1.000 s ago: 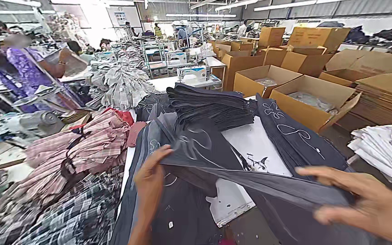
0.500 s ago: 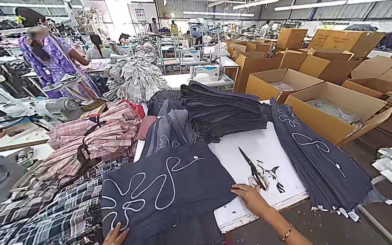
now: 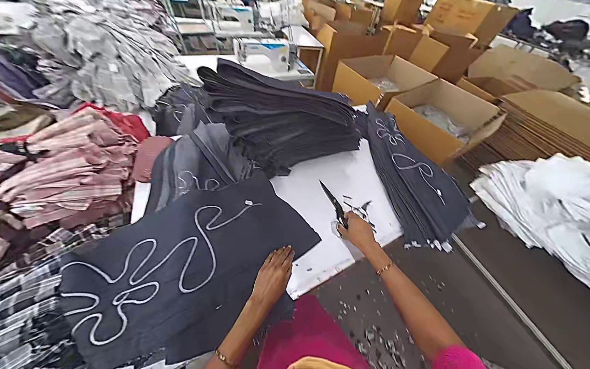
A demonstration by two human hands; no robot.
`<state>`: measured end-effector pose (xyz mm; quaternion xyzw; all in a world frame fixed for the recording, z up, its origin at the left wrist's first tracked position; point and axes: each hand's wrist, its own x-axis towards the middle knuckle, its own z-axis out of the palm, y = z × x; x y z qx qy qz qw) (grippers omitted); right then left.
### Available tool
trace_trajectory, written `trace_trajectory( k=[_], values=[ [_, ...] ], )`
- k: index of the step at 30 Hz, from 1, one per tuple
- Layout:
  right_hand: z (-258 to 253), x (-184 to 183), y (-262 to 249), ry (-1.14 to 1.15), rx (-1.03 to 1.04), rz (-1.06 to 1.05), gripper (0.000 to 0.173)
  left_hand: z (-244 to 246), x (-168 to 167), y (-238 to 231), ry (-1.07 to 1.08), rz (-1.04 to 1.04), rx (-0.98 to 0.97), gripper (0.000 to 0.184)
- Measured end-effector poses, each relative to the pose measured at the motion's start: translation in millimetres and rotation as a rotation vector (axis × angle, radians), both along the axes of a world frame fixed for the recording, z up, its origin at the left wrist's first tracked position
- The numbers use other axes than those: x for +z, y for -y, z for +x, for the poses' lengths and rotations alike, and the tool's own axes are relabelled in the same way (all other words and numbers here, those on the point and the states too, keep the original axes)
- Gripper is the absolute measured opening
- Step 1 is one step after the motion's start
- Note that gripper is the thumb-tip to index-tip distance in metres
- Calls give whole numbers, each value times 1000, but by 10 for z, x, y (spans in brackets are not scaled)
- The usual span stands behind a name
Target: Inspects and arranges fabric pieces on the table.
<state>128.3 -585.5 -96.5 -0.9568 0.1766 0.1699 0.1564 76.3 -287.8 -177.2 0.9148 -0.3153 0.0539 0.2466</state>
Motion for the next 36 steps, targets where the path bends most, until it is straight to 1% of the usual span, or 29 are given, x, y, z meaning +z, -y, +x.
trace_trajectory(
  k=[1,2,3,4,5,6,7,9,12,14,15,17,19,21,24,27,31,36],
  values=[
    [9,52,26,-64,-34,36,54,9,-35,82,49,-19,-14,32],
    [-1,59,80,-64,-73,126,47,28,-38,153,78,-36,-21,30],
    [-47,64,142,-21,-115,272,38,67,-28,227,110,-58,-17,28],
    [-176,53,175,35,-161,468,29,94,-29,293,135,-85,-10,26],
    [-375,46,168,55,-192,679,26,103,-47,341,165,-115,0,24],
    [-602,49,154,27,-200,869,26,110,-66,387,183,-147,16,22],
    [-847,61,115,-17,-188,998,25,115,-79,422,178,-179,29,19],
    [-1350,110,-16,-91,-196,1106,16,103,-93,452,121,-237,35,16],
    [-1999,74,-119,-228,-330,1112,27,61,-149,454,38,-309,43,17],
    [-2233,5,-168,-308,-415,1117,29,57,-167,444,0,-339,42,17],
    [-2260,-36,-183,-331,-438,1118,29,56,-164,443,-19,-341,35,17],
    [-2136,-83,-242,-327,-450,1120,31,63,-152,436,-26,-337,21,18],
    [-1898,-90,-297,-305,-451,1136,33,73,-147,424,-25,-337,1,19],
    [-1701,-112,-299,-308,-434,1164,31,77,-164,412,-18,-338,-14,20],
    [-1541,-118,-252,-333,-360,1123,27,81,-171,405,-16,-342,-20,20],
    [-1491,-93,-230,-329,-319,1031,32,71,-189,405,0,-352,-18,20],
    [-1536,-117,-211,-243,-321,1033,31,72,-194,409,17,-337,-9,20],
    [-1621,-168,-256,-202,-341,959,32,65,-191,407,18,-331,-6,20]
  ],
)
